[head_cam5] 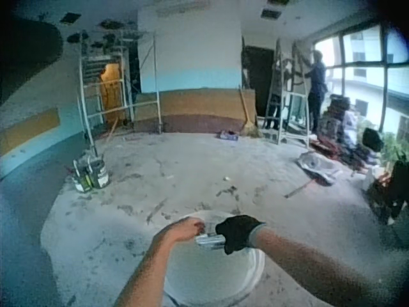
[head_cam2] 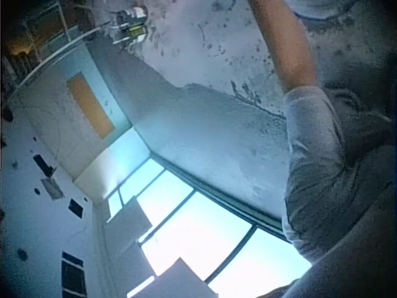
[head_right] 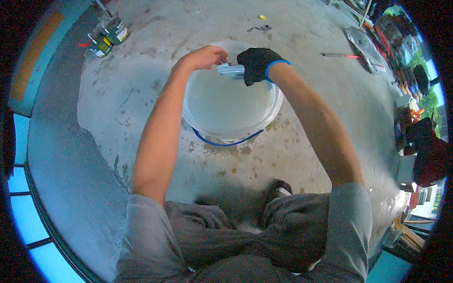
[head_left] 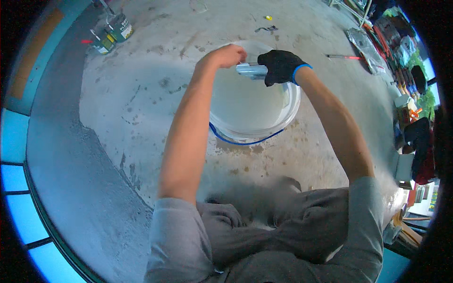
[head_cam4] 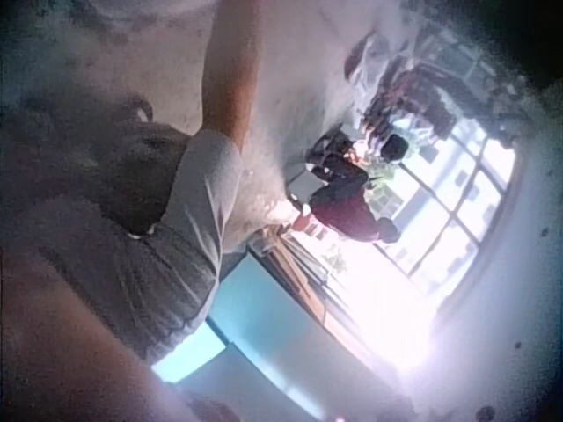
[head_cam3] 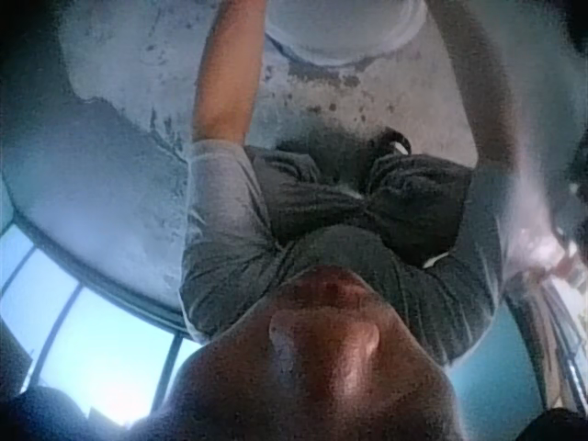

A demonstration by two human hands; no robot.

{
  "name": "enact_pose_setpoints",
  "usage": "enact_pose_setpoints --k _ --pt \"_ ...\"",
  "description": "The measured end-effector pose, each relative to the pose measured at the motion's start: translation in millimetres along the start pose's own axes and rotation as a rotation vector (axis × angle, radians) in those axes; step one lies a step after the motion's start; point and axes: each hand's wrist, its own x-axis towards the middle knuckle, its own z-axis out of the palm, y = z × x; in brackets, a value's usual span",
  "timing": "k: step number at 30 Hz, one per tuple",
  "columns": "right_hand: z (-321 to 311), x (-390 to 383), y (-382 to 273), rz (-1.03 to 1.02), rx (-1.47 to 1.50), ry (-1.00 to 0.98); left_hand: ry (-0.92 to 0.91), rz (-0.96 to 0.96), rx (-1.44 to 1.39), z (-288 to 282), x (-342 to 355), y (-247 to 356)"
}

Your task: The recorder prepares a bucket of white substance (likely paint or plaster), puts on a glove, and mixes it with a scraper.

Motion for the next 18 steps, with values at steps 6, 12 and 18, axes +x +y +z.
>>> enact_pose_setpoints --k 6,12,18 --pt "-12 -6 22 -0.045 0.234 0.122 -0.09 -0.128 -0.526 1 -35 17" --pt "-10 -15 12 0.134 0.611 0.125 0.025 -0.041 -0.85 3 -30 14" --pt "-11 -23 9 0.254 0.766 0.153 0.111 -0.049 -0.986 5 -24 22"
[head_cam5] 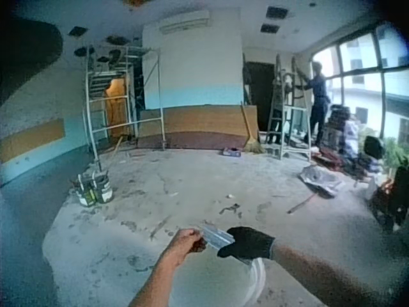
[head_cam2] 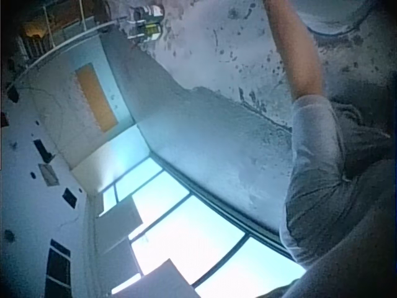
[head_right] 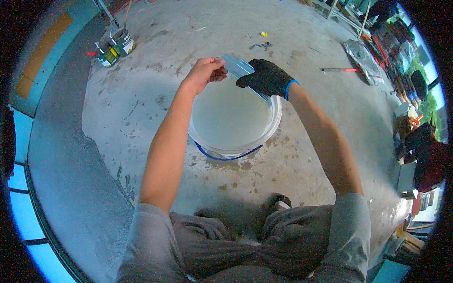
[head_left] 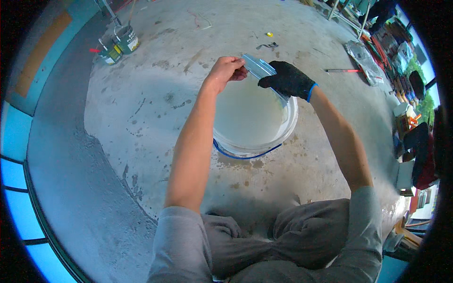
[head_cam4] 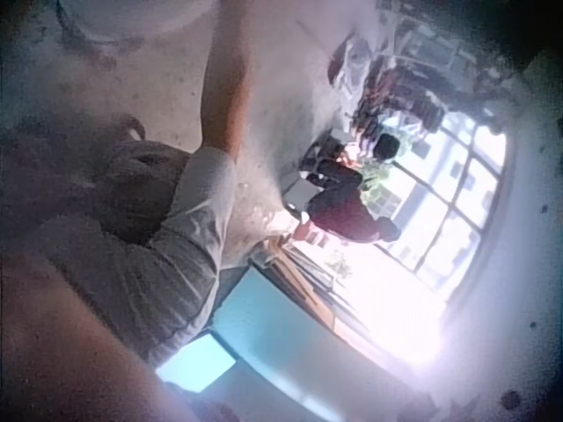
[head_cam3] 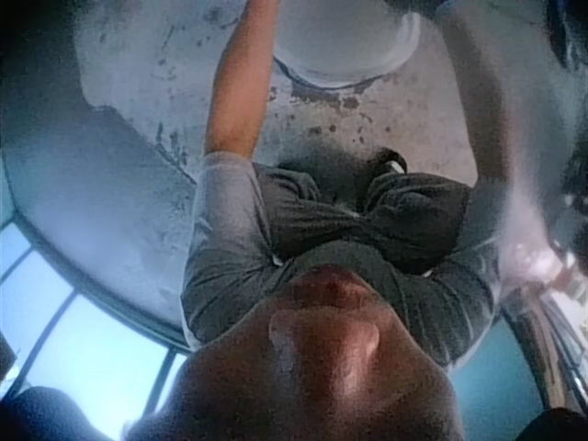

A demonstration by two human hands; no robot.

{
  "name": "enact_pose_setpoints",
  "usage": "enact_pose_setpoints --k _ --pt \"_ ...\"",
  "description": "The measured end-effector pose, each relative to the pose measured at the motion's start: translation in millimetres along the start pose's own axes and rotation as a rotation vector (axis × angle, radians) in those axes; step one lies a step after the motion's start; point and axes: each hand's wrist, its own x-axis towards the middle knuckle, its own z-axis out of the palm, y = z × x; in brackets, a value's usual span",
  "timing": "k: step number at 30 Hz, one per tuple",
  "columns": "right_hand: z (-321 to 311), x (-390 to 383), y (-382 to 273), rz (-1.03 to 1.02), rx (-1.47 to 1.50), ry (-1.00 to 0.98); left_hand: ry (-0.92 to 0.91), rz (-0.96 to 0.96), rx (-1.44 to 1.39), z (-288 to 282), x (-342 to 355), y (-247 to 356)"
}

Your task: The recorder prepares a bucket of white substance (likely paint or plaster), puts on a glove, and mixes it with a scraper.

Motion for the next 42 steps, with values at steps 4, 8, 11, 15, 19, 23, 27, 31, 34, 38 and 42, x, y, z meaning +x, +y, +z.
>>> enact_pose_setpoints --k 4,8,11,15,19,23,27,31,34,38,42 --pt "-1 -4 0 0.052 0.055 -0.066 0.054 -0.003 -0.109 -6 2 -8" --pt "-2 -2 18 0.069 -0.033 -0.074 0.084 -0.146 0.266 -1 10 -18" --pt "8 4 19 -0.103 -0.157 -0.079 0.025 -0.234 0.987 -23 18 -51" --pt "24 9 39 -0.173 -0.561 0.049 -0.375 -0.486 1.609 -12 25 -78" --pt "62 29 56 -0.396 -0.87 -0.229 -0.617 -0.74 1.548 -6 14 -67" --pt "124 31 47 -0.318 -0.933 -0.155 -0.432 -0.635 1.37 -46 10 -85" --pt "100 23 36 -0.308 -0.892 -0.413 -0.067 -0.519 0.947 -45 26 -83" --pt "85 25 35 -0.33 -0.828 -0.25 -0.113 -0.402 0.782 -25 25 -66" --pt "70 28 31 -0.337 -0.646 -0.226 -0.225 -0.34 0.678 -22 18 -58" --pt "50 42 32 -0.272 -0.513 -0.18 -0.158 -0.152 0.555 -19 14 -46" --pt "34 42 26 -0.23 -0.429 -0.172 -0.064 -0.051 0.459 -18 10 -36"
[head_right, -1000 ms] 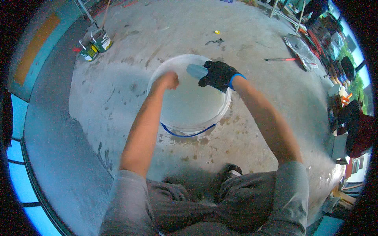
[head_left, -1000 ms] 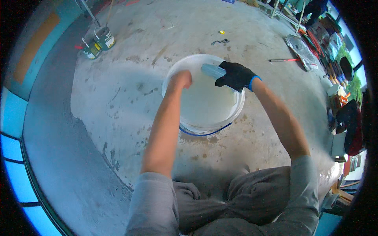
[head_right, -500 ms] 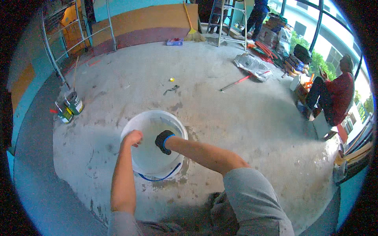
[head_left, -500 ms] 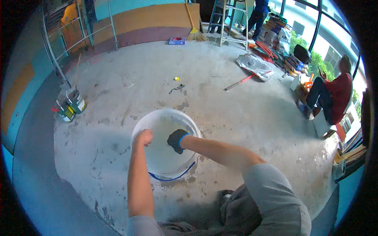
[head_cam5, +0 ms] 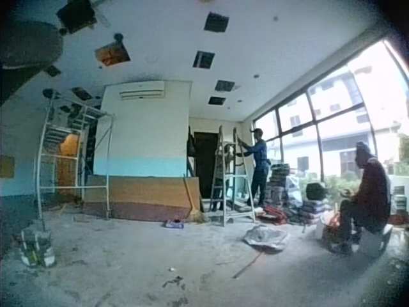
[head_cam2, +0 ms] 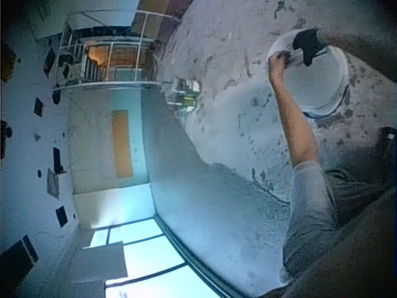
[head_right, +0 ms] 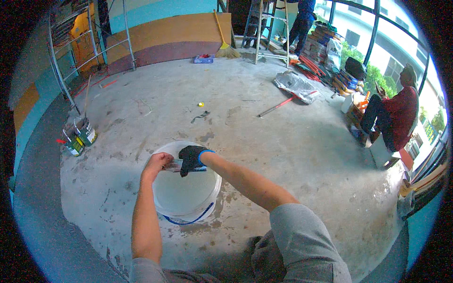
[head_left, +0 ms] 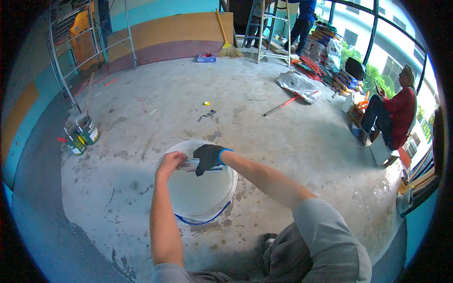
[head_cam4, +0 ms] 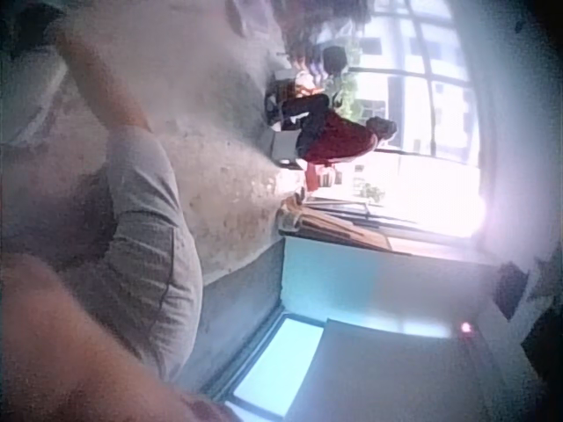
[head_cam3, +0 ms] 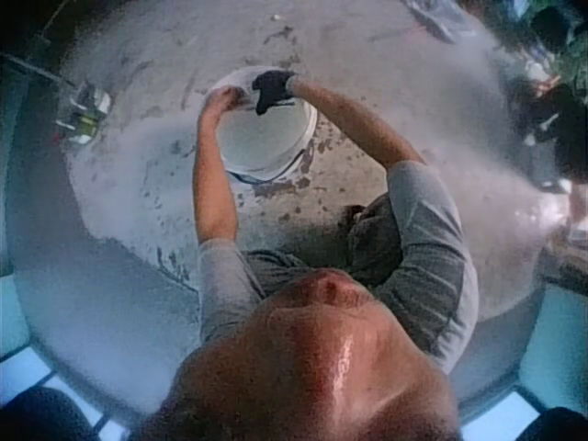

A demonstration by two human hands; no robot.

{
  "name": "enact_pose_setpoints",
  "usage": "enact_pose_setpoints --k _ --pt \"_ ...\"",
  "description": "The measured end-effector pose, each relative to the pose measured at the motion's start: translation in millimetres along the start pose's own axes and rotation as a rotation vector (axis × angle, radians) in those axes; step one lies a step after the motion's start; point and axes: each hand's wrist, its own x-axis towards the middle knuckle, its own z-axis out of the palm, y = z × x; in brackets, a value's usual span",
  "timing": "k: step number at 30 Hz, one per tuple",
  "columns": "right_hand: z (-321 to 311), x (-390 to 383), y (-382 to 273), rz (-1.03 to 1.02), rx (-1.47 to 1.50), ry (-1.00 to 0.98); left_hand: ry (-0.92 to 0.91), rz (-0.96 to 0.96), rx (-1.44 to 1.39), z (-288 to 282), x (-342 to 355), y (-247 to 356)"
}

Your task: The recorder prepares a bucket of white substance (likely paint or plaster), puts on a glove, and mixes it with a scraper.

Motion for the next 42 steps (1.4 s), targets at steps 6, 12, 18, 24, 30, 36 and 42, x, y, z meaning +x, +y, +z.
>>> enact_pose_setpoints --k 6,12,18,24,30,36,42 --pt "-19 -11 3 0.008 0.032 0.007 0.047 0.01 -0.264 1 -2 6" --pt "-22 -16 8 0.049 0.062 -0.021 0.017 0.035 -0.362 -3 -1 1" --pt "-27 -18 8 0.057 0.082 0.041 0.015 0.079 -0.455 -2 -3 4" --pt "-37 -27 1 0.084 0.136 0.101 0.022 0.054 -0.53 -3 -6 4" --pt "-33 -26 8 -0.012 0.056 0.193 0.042 0.018 -0.569 0 -1 2" --pt "-24 -23 13 0.13 -0.076 0.152 -0.218 -0.191 0.328 -4 11 -43" --pt "7 -30 -7 -0.047 -0.508 -0.106 -0.659 -0.498 0.714 17 2 -13"
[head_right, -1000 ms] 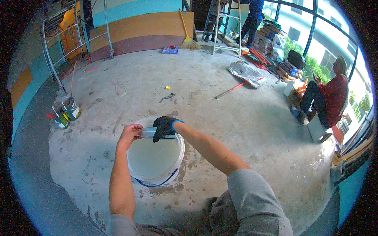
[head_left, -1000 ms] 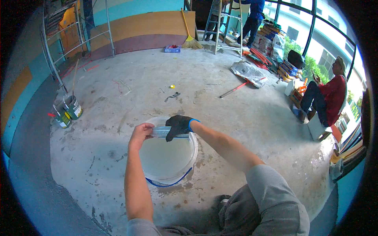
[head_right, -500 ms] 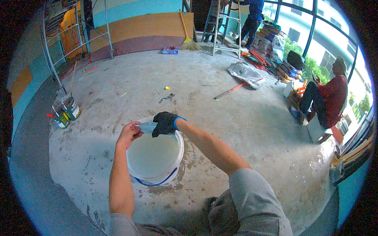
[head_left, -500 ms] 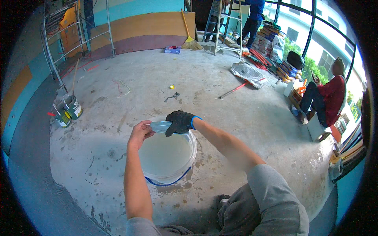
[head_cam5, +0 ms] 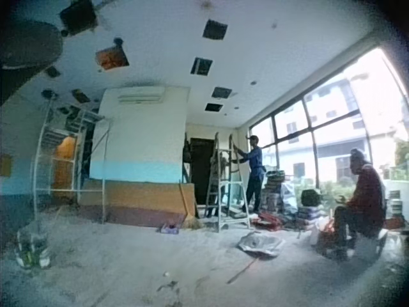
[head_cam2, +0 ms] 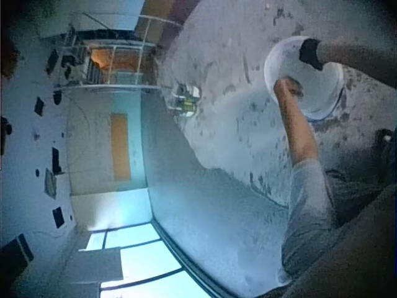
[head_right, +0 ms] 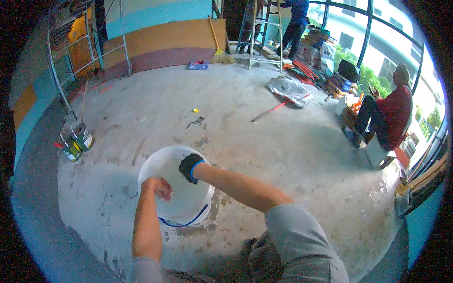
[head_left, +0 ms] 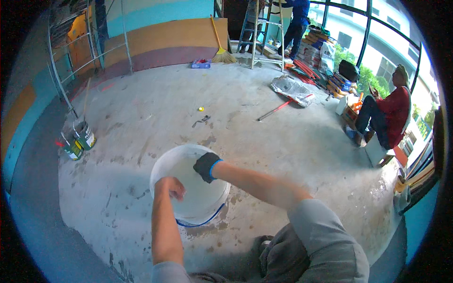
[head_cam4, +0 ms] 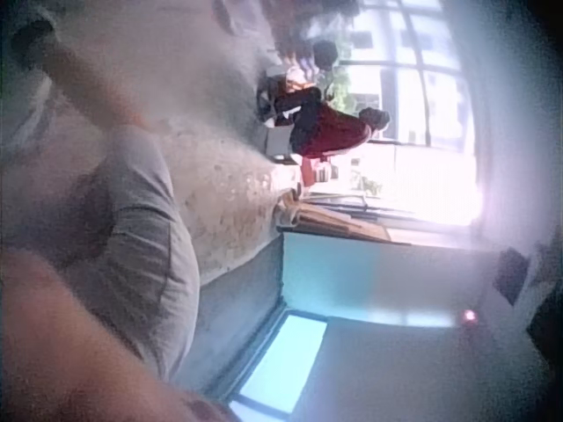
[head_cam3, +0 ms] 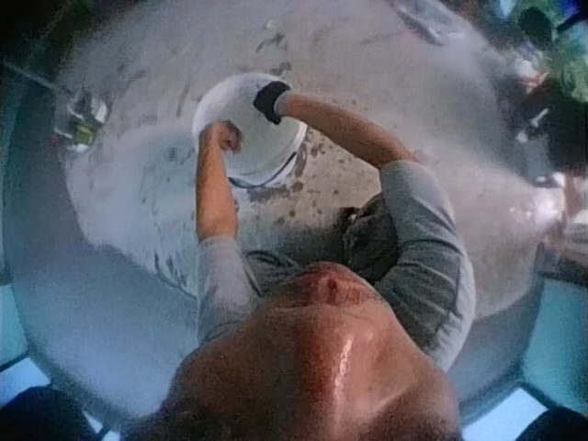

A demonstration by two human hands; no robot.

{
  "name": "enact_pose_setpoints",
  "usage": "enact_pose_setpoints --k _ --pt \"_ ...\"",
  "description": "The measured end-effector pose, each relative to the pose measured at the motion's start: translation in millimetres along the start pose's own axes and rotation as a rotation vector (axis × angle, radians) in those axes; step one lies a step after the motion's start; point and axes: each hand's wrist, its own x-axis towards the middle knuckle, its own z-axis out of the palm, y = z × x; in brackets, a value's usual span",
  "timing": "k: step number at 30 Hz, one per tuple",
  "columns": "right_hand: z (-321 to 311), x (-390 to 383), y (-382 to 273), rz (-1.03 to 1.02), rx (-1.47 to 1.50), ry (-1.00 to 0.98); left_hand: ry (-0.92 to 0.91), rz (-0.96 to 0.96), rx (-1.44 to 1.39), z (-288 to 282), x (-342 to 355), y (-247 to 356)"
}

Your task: The recorder prepares a bucket of white substance (likely paint or plaster), puts on a glove, and mixes it with a scraper.

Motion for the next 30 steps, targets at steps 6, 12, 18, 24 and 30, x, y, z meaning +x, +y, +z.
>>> enact_pose_setpoints --k 6,12,18,24,30 --pt "47 26 -18 -0.053 -0.046 0.285 0.199 -0.064 -0.142 7 -16 -4" --pt "65 29 -24 -0.185 0.027 0.474 0.371 0.192 -0.187 4 13 -24" --pt "58 21 -24 -0.136 0.107 0.542 0.446 0.442 -0.154 3 1 0" --pt "68 29 -11 -0.108 0.224 0.644 0.389 0.53 -0.374 -5 16 -5" --pt "40 22 -1 -0.031 0.173 0.441 0.448 0.65 -0.373 -16 9 -14"
